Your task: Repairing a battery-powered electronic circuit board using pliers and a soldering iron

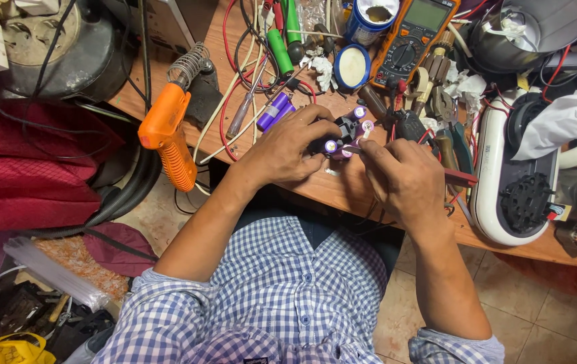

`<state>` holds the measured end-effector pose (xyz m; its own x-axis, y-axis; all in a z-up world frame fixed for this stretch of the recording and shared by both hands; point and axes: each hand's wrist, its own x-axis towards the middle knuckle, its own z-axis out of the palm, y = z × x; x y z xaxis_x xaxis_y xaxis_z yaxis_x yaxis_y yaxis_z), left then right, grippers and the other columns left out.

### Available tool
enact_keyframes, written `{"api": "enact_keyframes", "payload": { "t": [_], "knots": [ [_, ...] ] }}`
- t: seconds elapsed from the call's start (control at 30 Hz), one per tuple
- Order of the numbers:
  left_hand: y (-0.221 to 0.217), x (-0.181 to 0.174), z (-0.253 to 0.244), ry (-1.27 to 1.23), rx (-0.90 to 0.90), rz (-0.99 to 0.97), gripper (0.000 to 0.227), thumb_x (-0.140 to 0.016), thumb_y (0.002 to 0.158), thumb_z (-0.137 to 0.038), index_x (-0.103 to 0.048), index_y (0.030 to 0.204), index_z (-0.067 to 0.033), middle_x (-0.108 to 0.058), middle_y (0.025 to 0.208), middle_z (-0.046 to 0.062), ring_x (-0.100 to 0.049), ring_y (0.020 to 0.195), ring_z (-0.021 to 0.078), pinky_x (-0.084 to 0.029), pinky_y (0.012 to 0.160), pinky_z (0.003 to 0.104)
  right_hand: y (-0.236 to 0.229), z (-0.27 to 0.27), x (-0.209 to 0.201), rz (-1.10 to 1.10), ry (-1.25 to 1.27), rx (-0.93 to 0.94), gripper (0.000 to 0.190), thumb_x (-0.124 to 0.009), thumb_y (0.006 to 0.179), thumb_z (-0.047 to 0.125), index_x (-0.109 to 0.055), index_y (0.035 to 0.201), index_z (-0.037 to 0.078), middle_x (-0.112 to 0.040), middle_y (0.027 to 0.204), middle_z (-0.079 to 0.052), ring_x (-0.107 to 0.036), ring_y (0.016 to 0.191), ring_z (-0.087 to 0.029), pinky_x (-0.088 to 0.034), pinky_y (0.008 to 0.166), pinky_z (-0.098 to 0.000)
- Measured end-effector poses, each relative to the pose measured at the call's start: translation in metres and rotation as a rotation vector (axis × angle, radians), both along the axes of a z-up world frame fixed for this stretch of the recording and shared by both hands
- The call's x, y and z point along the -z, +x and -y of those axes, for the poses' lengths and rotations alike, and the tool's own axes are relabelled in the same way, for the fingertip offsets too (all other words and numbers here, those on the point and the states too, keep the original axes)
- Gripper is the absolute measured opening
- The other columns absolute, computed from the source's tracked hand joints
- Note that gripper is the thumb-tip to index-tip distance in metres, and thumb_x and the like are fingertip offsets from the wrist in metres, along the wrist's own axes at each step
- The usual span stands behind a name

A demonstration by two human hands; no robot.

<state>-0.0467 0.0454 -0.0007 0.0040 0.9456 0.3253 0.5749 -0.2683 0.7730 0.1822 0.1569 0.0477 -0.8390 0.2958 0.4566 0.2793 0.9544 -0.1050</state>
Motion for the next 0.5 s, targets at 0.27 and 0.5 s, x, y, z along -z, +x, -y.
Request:
{"api": "enact_keyframes", "payload": {
  "t": [0.27,0.5],
  "knots": [
    [0.026,0.025,0.006,0.048,-0.173,-0.03,0.05,-0.078,0.077,-0.015,-0.063,0.124,-0.0163,-0.054,0.118,0.01,-0.064,0.103,0.0358,-0.051,0.09,0.046,0.0,-0.004,0.0,0.059,0.064,-0.006,0.009,-0.072,0.098,0.025,-0.074,0.106,0.022,-0.056,0.08,-0.004,-0.064,0.074,-0.025,-0.05,0.07,-0.0364],
    [0.044,0.015,0.017,0.101,-0.314,-0.059,0.044,-0.076,0.083,-0.025,-0.064,0.125,-0.0214,-0.053,0.125,0.009,-0.062,0.101,0.0309,-0.047,0.086,0.043,-0.002,-0.002,-0.006,0.068,0.087,-0.012,0.005,-0.074,0.095,0.023,-0.073,0.1,0.022,-0.056,0.079,-0.004,-0.064,0.073,-0.025,-0.049,0.068,-0.0355]
  ]
}}
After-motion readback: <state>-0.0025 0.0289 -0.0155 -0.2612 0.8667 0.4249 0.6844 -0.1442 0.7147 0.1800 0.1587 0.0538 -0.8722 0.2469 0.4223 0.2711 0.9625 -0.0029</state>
